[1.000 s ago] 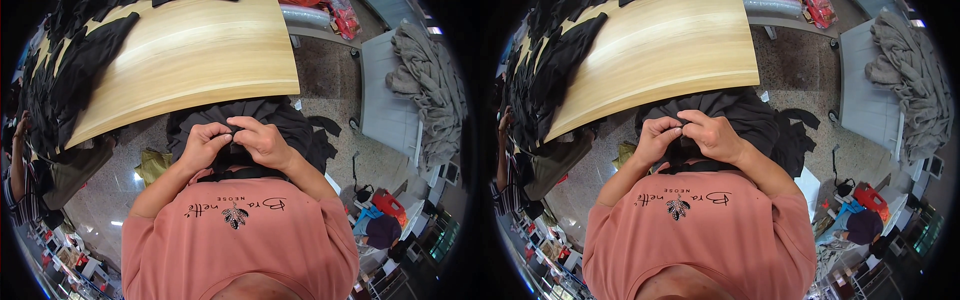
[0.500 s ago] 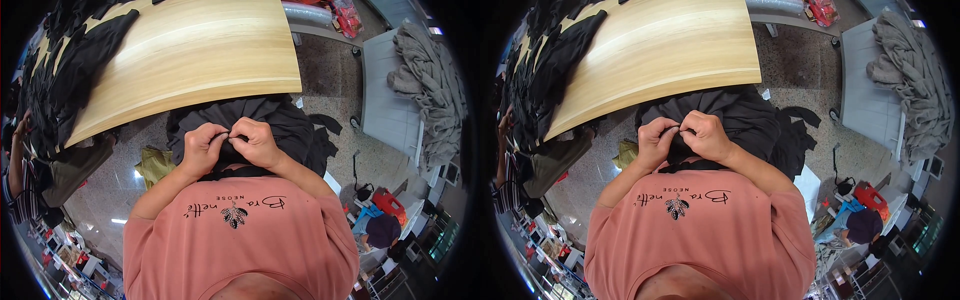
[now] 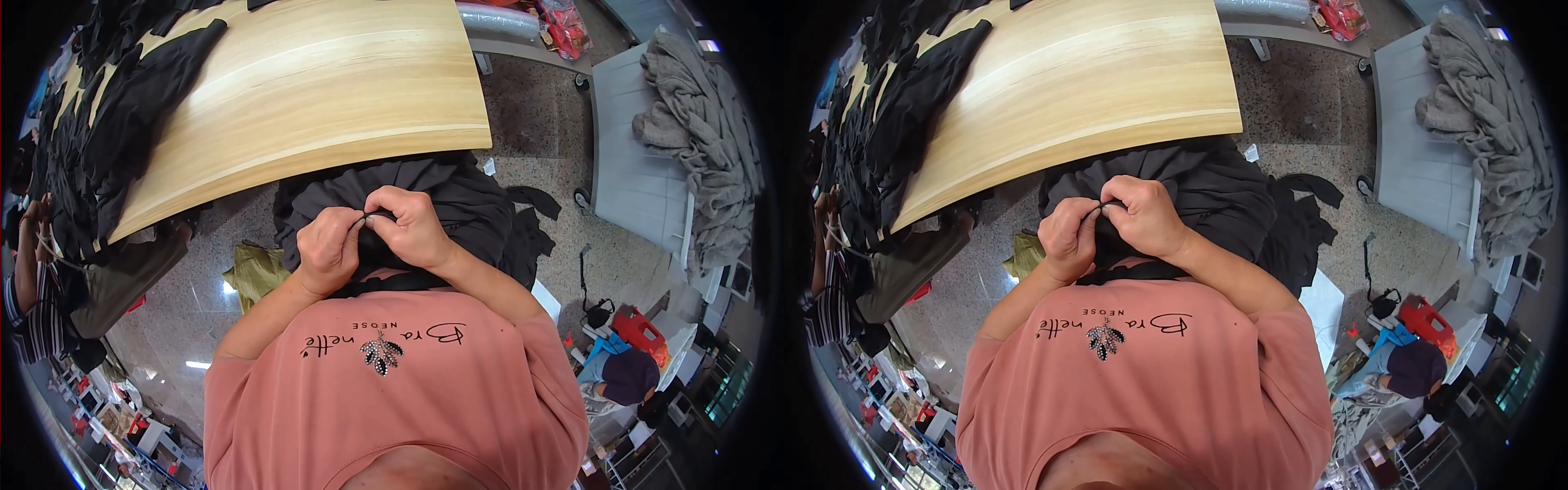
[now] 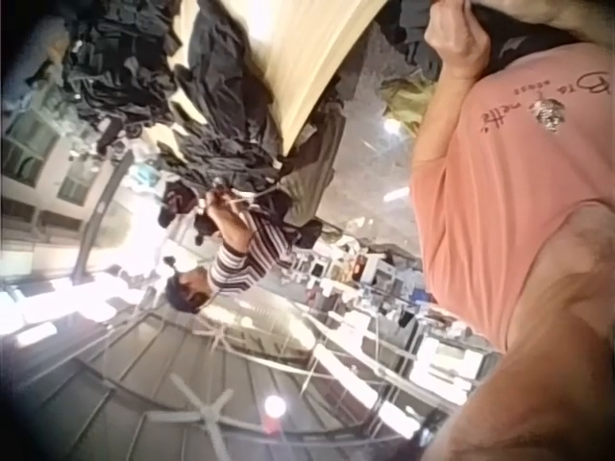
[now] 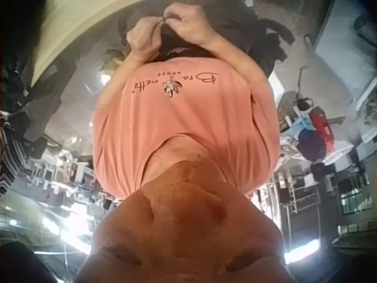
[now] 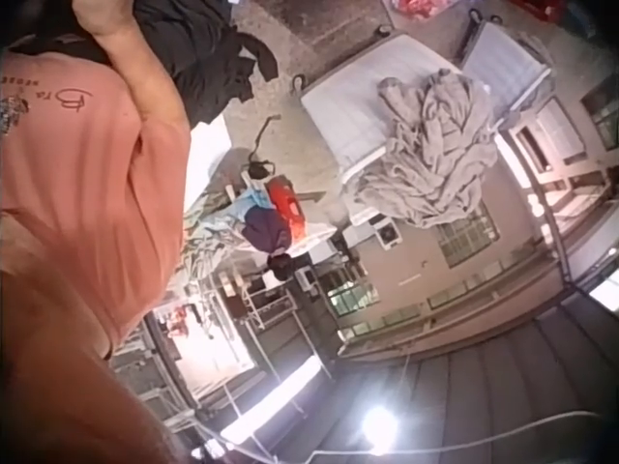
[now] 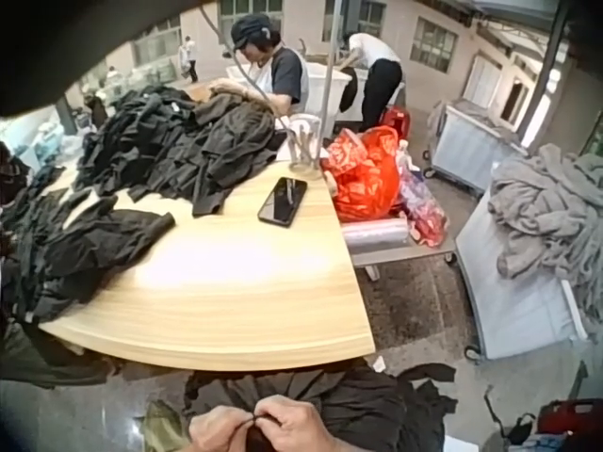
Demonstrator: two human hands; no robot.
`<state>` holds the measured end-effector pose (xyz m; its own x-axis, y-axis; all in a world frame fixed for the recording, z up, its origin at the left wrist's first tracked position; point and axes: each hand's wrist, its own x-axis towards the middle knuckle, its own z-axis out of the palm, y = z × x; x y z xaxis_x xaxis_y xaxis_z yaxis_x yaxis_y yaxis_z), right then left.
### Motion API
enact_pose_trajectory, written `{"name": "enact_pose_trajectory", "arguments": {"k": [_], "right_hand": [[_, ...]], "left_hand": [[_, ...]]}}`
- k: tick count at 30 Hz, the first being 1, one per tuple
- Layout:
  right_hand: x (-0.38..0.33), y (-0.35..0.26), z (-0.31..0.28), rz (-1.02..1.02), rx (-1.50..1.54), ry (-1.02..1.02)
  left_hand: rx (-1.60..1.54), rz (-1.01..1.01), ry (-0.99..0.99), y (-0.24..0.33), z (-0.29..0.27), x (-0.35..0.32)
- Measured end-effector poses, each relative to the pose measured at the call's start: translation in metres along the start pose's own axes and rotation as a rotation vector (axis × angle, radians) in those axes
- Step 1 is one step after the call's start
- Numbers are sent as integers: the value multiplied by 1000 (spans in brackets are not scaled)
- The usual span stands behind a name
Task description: Inspecting black garments for quality and trimming loose threads at a factory workbench.
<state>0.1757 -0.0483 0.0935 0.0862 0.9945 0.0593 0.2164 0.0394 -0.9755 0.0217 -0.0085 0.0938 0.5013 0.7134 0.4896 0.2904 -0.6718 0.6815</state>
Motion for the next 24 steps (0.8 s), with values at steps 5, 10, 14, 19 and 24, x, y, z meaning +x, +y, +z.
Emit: {"name": "enact_pose_trajectory", "arguments": {"k": [5,10,14,19,24], "right_hand": [[-2,-1,4,-44,-101,27],[-5,-3,13,-146,-286,123],[-5,-3,14,-150,-236,127],[-9,-4,4,-257,-241,110],[-11,-1,-4,-492,-207,194]], "left_hand": [[36,65,-1,0,1,-4],[63,122,10,-3,1,-3],[74,155,38,-3,-1,-2],[-50,48,26,6,-1,0],[-182,-79,-105,11,-2,6]]}}
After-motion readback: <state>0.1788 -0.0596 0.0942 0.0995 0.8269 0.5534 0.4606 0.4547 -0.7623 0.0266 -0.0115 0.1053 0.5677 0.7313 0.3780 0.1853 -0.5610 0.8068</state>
